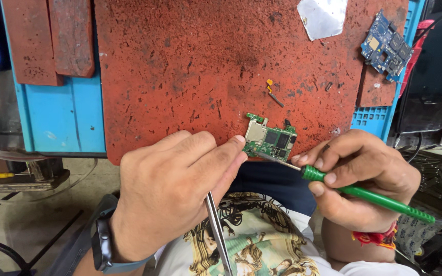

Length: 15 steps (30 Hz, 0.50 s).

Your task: The person solders small components on a mobile phone motherboard using a soldering iron and tweezers.

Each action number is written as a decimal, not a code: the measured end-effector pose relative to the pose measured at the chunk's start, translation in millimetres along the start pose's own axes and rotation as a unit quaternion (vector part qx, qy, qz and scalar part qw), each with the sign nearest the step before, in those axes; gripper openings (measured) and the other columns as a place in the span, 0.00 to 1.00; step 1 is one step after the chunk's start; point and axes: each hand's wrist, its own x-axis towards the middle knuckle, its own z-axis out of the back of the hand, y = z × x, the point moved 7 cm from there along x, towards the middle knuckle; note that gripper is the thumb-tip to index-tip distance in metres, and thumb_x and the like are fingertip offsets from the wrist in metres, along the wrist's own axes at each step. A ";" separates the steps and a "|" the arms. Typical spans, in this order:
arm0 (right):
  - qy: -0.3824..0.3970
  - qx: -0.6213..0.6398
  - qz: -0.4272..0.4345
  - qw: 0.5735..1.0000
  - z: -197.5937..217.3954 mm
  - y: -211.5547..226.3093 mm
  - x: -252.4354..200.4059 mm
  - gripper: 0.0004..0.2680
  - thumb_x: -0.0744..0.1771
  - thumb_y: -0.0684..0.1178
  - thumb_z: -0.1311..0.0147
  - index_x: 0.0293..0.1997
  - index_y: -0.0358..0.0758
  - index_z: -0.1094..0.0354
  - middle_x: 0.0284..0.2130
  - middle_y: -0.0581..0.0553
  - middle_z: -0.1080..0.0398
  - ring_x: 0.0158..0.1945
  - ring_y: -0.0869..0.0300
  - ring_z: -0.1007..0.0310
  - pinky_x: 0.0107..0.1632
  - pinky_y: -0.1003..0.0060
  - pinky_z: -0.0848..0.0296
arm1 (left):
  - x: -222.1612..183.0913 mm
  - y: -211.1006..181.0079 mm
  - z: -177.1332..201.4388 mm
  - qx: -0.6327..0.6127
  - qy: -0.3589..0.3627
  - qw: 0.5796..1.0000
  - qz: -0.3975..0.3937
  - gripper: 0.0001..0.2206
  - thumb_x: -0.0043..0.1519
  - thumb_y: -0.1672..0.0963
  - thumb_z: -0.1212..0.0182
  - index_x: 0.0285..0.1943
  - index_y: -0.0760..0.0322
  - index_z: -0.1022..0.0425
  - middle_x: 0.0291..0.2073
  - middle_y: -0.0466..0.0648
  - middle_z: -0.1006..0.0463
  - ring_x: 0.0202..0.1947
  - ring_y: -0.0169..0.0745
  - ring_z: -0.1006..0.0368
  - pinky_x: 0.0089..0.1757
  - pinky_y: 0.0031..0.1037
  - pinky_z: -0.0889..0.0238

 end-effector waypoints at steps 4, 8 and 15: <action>0.002 -0.006 0.002 1.000 -0.2 0.4 0.5 0.07 0.63 0.34 0.38 0.34 0.33 0.35 0.38 0.40 0.31 0.42 0.52 0.19 0.51 0.55 0.15 | -0.1 0.3 0.5 -0.007 -0.003 1.000 -0.007 0.09 0.60 0.57 0.28 0.46 0.62 0.18 0.27 0.42 0.31 0.25 0.37 0.32 0.26 0.30 0.42; 0.004 -0.009 0.001 1.000 -0.8 1.4 1.1 0.06 0.63 0.34 0.38 0.34 0.33 0.35 0.38 0.40 0.31 0.42 0.51 0.19 0.51 0.55 0.15 | -0.3 0.0 0.6 -0.008 -0.001 1.000 -0.006 0.09 0.60 0.57 0.28 0.47 0.62 0.18 0.27 0.42 0.31 0.26 0.37 0.32 0.27 0.30 0.41; 0.001 -0.011 0.001 1.000 -0.2 1.2 0.7 0.06 0.63 0.34 0.38 0.34 0.32 0.35 0.38 0.40 0.31 0.42 0.51 0.19 0.51 0.55 0.15 | 0.0 0.2 0.6 -0.009 -0.002 1.000 -0.005 0.09 0.60 0.57 0.28 0.47 0.62 0.18 0.27 0.42 0.30 0.26 0.37 0.32 0.27 0.30 0.41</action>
